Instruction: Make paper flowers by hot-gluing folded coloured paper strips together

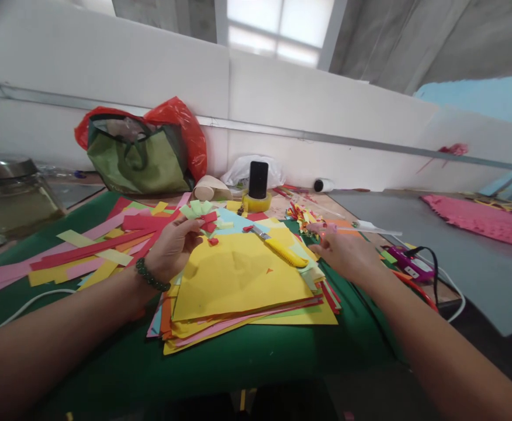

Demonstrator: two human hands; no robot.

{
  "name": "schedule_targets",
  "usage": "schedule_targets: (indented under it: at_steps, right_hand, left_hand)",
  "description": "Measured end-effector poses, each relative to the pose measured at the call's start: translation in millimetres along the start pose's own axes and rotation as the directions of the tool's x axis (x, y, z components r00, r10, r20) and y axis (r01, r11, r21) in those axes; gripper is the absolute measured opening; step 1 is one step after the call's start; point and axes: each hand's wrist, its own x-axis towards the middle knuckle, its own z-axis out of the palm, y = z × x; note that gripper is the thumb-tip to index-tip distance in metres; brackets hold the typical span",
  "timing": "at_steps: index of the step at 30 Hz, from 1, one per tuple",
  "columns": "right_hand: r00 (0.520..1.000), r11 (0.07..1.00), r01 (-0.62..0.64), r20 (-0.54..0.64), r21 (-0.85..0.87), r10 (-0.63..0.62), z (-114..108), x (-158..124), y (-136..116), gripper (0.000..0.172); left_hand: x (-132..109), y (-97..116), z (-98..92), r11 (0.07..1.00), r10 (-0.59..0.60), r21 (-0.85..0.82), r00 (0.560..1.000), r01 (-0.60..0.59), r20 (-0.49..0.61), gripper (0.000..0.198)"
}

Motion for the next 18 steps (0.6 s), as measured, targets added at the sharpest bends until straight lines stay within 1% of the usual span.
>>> schedule_targets:
  at_steps: [2, 3, 5, 6, 8, 10, 11, 12, 13, 14, 16, 18]
  right_hand:
    - [0.983, 0.974, 0.179, -0.071, 0.139, -0.170, -13, 1, -30, 0.031]
    - [0.970, 0.945, 0.242, -0.080, 0.221, -0.230, -16, 5, -46, 0.030]
    - [0.952, 0.890, 0.304, -0.094, 0.338, -0.290, -15, 19, -78, 0.026]
    - [0.934, 0.853, 0.357, -0.120, 0.380, -0.337, -12, 28, -93, 0.023]
    - [0.879, 0.772, 0.473, -0.166, 0.424, -0.447, 0, 47, -121, 0.016]
    - [0.798, 0.706, 0.595, -0.180, 0.383, -0.575, 14, 64, -145, 0.029]
    - [0.761, 0.682, 0.641, -0.175, 0.353, -0.624, 20, 70, -156, 0.033]
    - [0.737, 0.668, 0.668, -0.165, 0.329, -0.655, 26, 74, -165, 0.033]
    - [0.725, 0.663, 0.680, -0.156, 0.312, -0.670, 31, 78, -174, 0.031]
    - [0.727, 0.668, 0.679, -0.150, 0.305, -0.670, 35, 80, -180, 0.028]
    - [0.752, 0.691, 0.653, -0.151, 0.311, -0.642, 39, 81, -187, 0.021]
    - [0.787, 0.718, 0.612, -0.165, 0.332, -0.594, 39, 82, -185, 0.016]
  left_hand:
    - [0, 0, 0.1, 1.000, 0.004, -0.012, 1.000, -0.004, 0.010, 0.024]
    - [-1, 0, 0.1, 1.000, 0.007, -0.015, 1.000, -0.007, 0.023, 0.026]
    - [-2, 0, -0.2, 1.000, 0.023, -0.015, 0.999, -0.023, 0.044, 0.028]
    - [-2, 0, -0.5, 0.999, 0.038, -0.012, 0.998, -0.038, 0.048, 0.029]
    - [-3, 1, -1.2, 0.997, 0.075, -0.005, 0.997, -0.075, 0.030, 0.031]
    - [-3, 3, -1.5, 0.994, 0.109, 0.008, 0.994, -0.109, 0.000, 0.032]
    - [-3, 4, -1.5, 0.992, 0.122, 0.013, 0.992, -0.122, -0.004, 0.032]
    - [-3, 6, -1.3, 0.991, 0.132, 0.015, 0.991, -0.132, -0.005, 0.033]
    - [-3, 7, -1.1, 0.990, 0.141, 0.013, 0.990, -0.141, -0.001, 0.033]
    - [-3, 8, -0.9, 0.990, 0.144, 0.009, 0.990, -0.144, 0.004, 0.034]
    - [-3, 9, -0.8, 0.990, 0.139, 0.004, 0.990, -0.139, -0.003, 0.037]
    - [-2, 8, -1.2, 0.990, 0.137, 0.024, 0.990, -0.137, -0.011, 0.037]
